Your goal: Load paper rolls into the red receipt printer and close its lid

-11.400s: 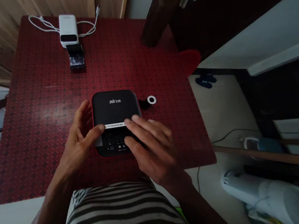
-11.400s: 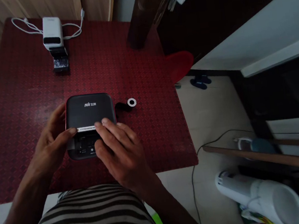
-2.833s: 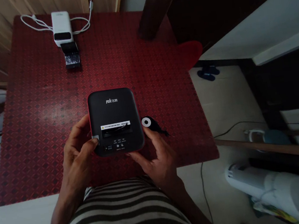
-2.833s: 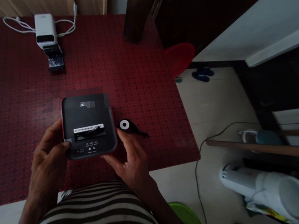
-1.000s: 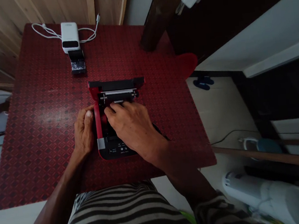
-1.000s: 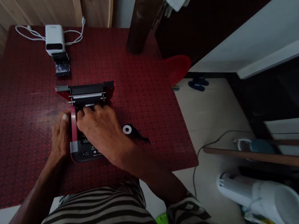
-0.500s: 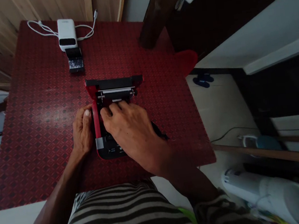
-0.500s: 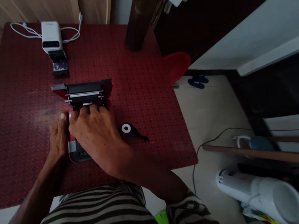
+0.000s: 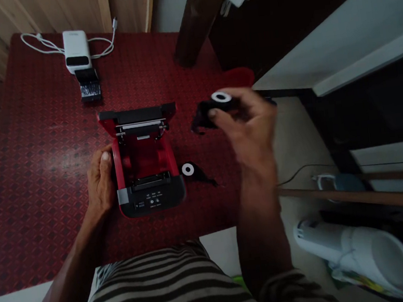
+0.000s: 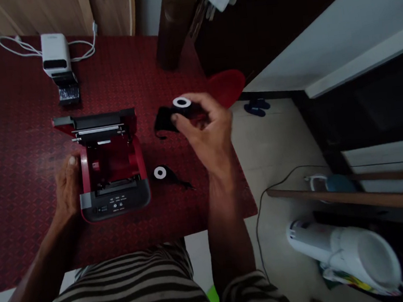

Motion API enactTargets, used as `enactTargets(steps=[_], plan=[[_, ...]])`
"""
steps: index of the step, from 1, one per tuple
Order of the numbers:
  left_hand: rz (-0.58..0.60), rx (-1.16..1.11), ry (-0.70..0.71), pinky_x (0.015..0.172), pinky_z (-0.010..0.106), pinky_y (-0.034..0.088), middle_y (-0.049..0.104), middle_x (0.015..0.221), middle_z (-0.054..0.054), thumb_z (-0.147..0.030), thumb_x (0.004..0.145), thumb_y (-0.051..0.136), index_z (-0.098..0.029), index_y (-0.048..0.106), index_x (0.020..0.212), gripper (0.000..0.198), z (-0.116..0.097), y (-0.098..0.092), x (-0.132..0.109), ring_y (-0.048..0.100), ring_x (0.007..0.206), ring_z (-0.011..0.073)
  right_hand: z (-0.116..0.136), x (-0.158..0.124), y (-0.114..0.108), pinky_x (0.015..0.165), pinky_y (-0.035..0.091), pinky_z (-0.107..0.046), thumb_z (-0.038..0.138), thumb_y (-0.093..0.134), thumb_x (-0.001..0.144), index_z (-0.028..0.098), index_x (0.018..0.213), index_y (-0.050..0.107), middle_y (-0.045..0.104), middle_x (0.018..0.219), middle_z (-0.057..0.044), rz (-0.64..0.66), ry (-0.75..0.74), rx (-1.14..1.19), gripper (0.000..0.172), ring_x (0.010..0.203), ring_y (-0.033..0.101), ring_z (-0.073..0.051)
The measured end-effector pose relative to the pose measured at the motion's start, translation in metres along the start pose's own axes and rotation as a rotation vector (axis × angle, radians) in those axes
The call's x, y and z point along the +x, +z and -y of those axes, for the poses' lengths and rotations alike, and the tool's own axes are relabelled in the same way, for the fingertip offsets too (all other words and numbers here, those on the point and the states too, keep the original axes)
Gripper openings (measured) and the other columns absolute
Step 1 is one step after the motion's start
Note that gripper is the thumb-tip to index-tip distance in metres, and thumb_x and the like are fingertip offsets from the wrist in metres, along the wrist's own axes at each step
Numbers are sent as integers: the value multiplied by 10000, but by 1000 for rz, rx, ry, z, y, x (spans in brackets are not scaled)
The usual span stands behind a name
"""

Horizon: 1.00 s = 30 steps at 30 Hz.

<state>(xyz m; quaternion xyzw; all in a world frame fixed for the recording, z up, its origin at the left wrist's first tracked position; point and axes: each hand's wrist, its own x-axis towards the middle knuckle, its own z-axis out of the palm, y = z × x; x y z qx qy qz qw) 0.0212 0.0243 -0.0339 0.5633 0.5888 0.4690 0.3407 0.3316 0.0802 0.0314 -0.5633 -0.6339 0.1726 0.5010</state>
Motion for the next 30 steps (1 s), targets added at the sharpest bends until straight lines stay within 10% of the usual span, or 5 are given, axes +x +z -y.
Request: enactTargets(steps=[5,18,23,27,30], plan=[[17,-3,25,1033,482,533,768,1054,100,-785,1164,465,-185,809,1120,694,-2,-2,1,710,1159,345,-54,-21,44,888,605,-374,322,816,871,242,1091,729,841,1081,-41,76,201,56,250,990,773,-220],[9,79,82,883,434,512,740,960,72,-756,1186,424,-200,773,1042,672,-1,-3,2,667,940,277,-60,-40,49,880,592,-405,395,840,872,260,1113,763,844,1118,-42,292,272,93,286,981,746,-247],[-8,85,81,881,440,522,754,960,71,-780,1172,438,-202,804,1087,689,3,-3,4,662,942,281,-63,-50,26,837,612,-403,322,890,852,274,1338,764,830,1292,-85,308,254,45,504,1047,764,-267],[0,51,59,876,444,525,771,983,76,-782,1165,455,-190,807,1144,690,4,-3,2,682,939,288,-55,-72,-8,786,604,-381,238,798,960,265,1113,844,823,1026,-47,398,192,-45,162,870,747,-228],[9,76,49,903,451,535,772,987,82,-750,1181,444,-189,804,1149,667,1,-4,1,688,950,292,-45,-91,-16,863,646,-408,150,778,944,288,1184,861,852,1147,-56,486,155,-14,289,1015,794,-252]])
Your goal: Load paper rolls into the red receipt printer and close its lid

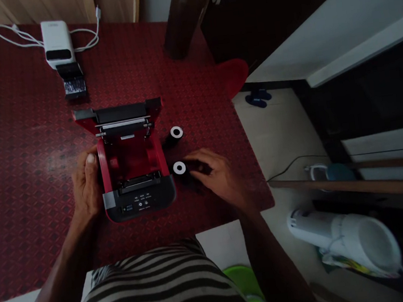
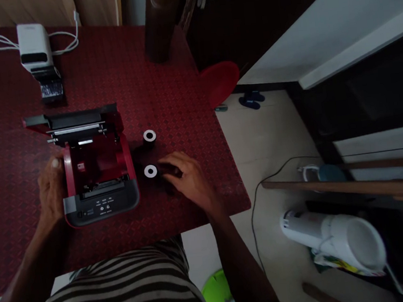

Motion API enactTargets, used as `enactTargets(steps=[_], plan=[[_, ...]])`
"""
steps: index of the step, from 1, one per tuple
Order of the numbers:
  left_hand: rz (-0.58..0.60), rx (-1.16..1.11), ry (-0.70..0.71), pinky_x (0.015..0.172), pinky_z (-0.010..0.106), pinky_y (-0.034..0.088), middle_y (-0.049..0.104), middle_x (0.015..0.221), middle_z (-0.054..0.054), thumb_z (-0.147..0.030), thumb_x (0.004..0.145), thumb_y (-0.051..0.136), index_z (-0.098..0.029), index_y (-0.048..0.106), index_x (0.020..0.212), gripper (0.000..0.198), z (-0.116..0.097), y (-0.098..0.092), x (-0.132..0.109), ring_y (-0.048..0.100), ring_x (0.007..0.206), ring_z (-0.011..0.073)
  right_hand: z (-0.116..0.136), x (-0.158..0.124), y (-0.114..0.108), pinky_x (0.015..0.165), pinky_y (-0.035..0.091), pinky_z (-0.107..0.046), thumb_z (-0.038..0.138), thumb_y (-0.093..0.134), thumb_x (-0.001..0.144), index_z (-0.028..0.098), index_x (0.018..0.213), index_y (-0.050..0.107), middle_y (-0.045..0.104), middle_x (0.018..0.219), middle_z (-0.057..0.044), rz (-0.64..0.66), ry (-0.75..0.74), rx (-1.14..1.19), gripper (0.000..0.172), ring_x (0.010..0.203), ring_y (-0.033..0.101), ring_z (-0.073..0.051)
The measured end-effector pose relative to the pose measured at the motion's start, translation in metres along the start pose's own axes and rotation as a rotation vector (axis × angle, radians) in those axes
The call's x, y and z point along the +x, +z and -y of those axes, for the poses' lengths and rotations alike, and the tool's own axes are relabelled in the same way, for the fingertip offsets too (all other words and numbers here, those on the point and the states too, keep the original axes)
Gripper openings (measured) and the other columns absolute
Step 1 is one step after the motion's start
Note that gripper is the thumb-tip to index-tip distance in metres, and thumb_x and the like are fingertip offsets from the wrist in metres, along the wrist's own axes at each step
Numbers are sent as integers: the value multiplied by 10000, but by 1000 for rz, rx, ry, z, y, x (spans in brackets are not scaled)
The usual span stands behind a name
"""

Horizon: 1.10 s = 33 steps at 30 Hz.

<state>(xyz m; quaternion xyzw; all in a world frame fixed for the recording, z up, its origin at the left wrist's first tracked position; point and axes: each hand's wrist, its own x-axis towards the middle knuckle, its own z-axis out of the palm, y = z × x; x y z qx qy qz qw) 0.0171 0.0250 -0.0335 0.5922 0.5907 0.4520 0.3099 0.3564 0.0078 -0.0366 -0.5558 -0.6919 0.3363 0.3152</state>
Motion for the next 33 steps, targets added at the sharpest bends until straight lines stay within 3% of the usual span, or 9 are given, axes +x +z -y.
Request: enactTargets(steps=[3,8,10,13,15,17,21,25,33], plan=[[9,37,11,910,457,540,766,990,85,-736,1192,418,-193,795,1147,662,-4,-1,0,694,969,297,4,-6,18,935,669,-435,118,782,915,301,1288,846,855,1307,-67,-30,-4,68,420,1141,806,-262],[7,46,8,907,445,543,785,1050,97,-743,1194,401,-185,789,1179,679,-6,0,0,717,1030,301,8,-4,34,1092,650,-485,180,777,947,298,1217,845,883,1268,-51,-99,12,157,302,1212,816,-272],[2,38,-8,911,449,544,792,1076,106,-746,1190,400,-179,790,1186,688,-5,1,0,720,1047,305,21,-7,16,1116,642,-487,198,768,976,307,1270,827,881,1298,-43,-99,33,160,319,1226,822,-270],[-7,22,-28,931,475,560,796,1085,114,-776,1170,413,-197,798,1166,695,-3,2,1,726,1059,318,62,-10,-32,1096,637,-447,192,802,1013,341,1329,800,871,1314,-13,-24,-11,124,350,1223,822,-254],[-4,7,-44,969,501,578,797,1086,113,-765,1168,434,-225,805,1167,655,-2,2,1,737,1081,331,96,-4,-58,1052,641,-413,226,821,1043,346,1365,785,861,1288,-10,107,-178,95,345,1188,814,-247],[3,-9,-57,1004,515,589,799,1088,110,-735,1178,435,-246,810,1187,617,-2,2,0,748,1097,335,125,10,-64,1009,654,-406,281,777,1095,322,1434,748,853,1253,-24,260,-378,65,342,1147,804,-251],[4,-52,-70,1088,504,587,809,1150,112,-685,1190,433,-255,815,1230,577,2,3,-1,763,1208,336,149,46,-16,1110,627,-481,105,662,1119,186,1346,772,841,1240,-101,311,-521,-357,265,1166,767,-285],[6,-77,-34,1115,518,591,831,1254,126,-673,1192,443,-236,828,1229,583,7,4,0,772,1240,338,147,63,40,986,638,-464,4,620,1092,147,1179,810,845,1115,-133,299,-452,-720,253,1083,755,-306],[-5,-96,-30,1095,494,595,839,1293,127,-758,1171,455,-247,841,1256,646,11,5,1,780,1219,326,141,81,64,814,608,-398,-12,610,1083,166,1040,840,863,960,-129,372,-359,-794,294,949,805,-290]])
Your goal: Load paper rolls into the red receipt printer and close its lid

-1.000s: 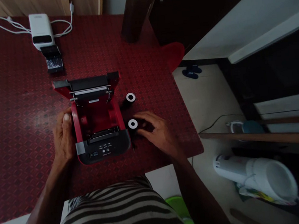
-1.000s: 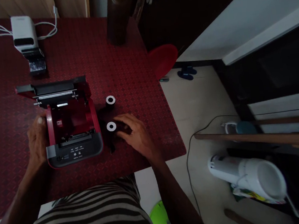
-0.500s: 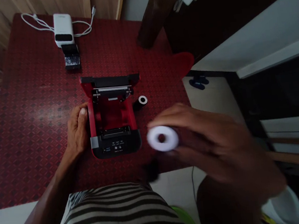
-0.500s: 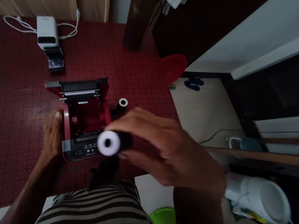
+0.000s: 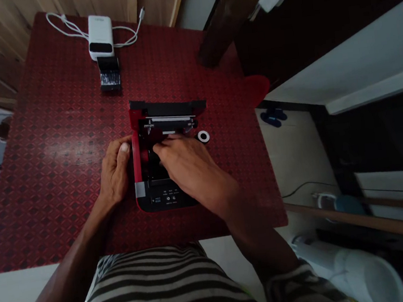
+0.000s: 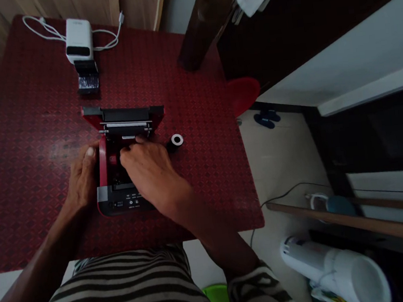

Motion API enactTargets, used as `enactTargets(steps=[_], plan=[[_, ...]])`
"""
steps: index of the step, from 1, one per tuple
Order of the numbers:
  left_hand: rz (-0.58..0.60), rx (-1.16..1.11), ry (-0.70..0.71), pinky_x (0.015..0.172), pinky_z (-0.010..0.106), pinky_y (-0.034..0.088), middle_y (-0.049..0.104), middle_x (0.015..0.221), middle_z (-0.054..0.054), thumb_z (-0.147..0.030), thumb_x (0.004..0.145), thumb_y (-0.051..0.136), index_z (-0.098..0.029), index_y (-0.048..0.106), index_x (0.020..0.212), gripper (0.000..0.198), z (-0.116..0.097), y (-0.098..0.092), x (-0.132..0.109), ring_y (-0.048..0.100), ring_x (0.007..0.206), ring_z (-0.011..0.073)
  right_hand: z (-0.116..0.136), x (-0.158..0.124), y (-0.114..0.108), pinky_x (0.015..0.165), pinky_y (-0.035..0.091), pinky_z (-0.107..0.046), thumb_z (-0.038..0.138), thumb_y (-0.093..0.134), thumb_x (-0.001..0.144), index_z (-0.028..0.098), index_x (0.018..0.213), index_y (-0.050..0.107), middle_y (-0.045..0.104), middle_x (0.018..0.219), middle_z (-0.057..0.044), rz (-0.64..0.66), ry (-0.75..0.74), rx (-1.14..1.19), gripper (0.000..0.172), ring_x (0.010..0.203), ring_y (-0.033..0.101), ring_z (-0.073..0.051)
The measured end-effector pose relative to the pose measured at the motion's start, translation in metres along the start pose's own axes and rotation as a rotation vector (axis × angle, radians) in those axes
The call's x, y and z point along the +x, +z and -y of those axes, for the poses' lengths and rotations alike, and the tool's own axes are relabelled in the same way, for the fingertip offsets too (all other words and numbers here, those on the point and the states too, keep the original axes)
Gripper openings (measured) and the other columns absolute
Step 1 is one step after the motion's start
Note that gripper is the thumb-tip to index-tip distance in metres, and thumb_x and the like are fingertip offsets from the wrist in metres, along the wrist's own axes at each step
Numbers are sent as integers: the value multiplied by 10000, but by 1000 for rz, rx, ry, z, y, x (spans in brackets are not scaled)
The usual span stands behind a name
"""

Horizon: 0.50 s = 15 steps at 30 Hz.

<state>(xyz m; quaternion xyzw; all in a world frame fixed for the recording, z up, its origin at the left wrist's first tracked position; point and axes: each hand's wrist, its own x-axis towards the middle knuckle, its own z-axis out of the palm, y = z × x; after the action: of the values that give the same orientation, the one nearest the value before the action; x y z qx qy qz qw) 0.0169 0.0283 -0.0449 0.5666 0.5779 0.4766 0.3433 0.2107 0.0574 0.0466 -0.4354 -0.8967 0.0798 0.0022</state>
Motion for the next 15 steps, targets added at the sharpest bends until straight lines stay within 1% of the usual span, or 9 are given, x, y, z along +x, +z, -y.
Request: enactTargets(steps=[3,4,6,8,10,13,15], plan=[[9,3,0,1096,492,592,835,1301,125,-792,1164,434,-230,836,1251,696,0,-1,0,775,1225,327,-8,7,8,725,591,-378,13,643,1079,195,1008,839,857,938,-108,2,-3,29,276,806,798,-256],[11,5,0,1094,488,590,835,1301,120,-796,1164,431,-234,835,1252,697,0,-1,0,774,1223,325,-11,8,11,722,597,-371,18,648,1077,204,1000,836,853,931,-100,-13,-21,41,276,795,798,-248],[10,7,-1,1086,485,590,838,1297,113,-794,1164,435,-244,837,1252,687,0,-1,0,775,1209,321,-13,6,16,754,628,-361,12,654,1070,213,1008,828,848,931,-90,-42,-40,74,273,841,813,-248],[4,8,-2,1089,491,588,840,1297,118,-791,1164,442,-243,840,1250,683,0,-2,0,776,1210,323,-14,2,16,839,667,-370,-3,646,1067,207,1084,825,857,995,-93,-67,-30,128,276,951,833,-259],[6,7,-3,1097,497,587,840,1305,123,-786,1164,452,-247,845,1250,673,-1,-2,0,778,1222,327,-16,-5,12,970,689,-404,-34,607,1071,190,1196,818,871,1119,-104,-99,-28,204,332,1091,839,-268],[10,-13,-23,1112,501,587,841,1315,119,-766,1167,475,-257,846,1275,639,-3,-1,-1,782,1241,330,-23,-20,-2,1131,673,-444,-71,574,1067,212,1283,819,873,1301,-76,-124,-129,341,432,1249,822,-251],[4,-45,-52,1133,510,587,842,1318,117,-747,1173,481,-252,844,1283,623,-6,0,-1,777,1275,339,-27,-28,-10,1163,666,-446,-49,624,1067,248,1267,831,877,1315,-33,-112,-212,411,414,1253,818,-232]])
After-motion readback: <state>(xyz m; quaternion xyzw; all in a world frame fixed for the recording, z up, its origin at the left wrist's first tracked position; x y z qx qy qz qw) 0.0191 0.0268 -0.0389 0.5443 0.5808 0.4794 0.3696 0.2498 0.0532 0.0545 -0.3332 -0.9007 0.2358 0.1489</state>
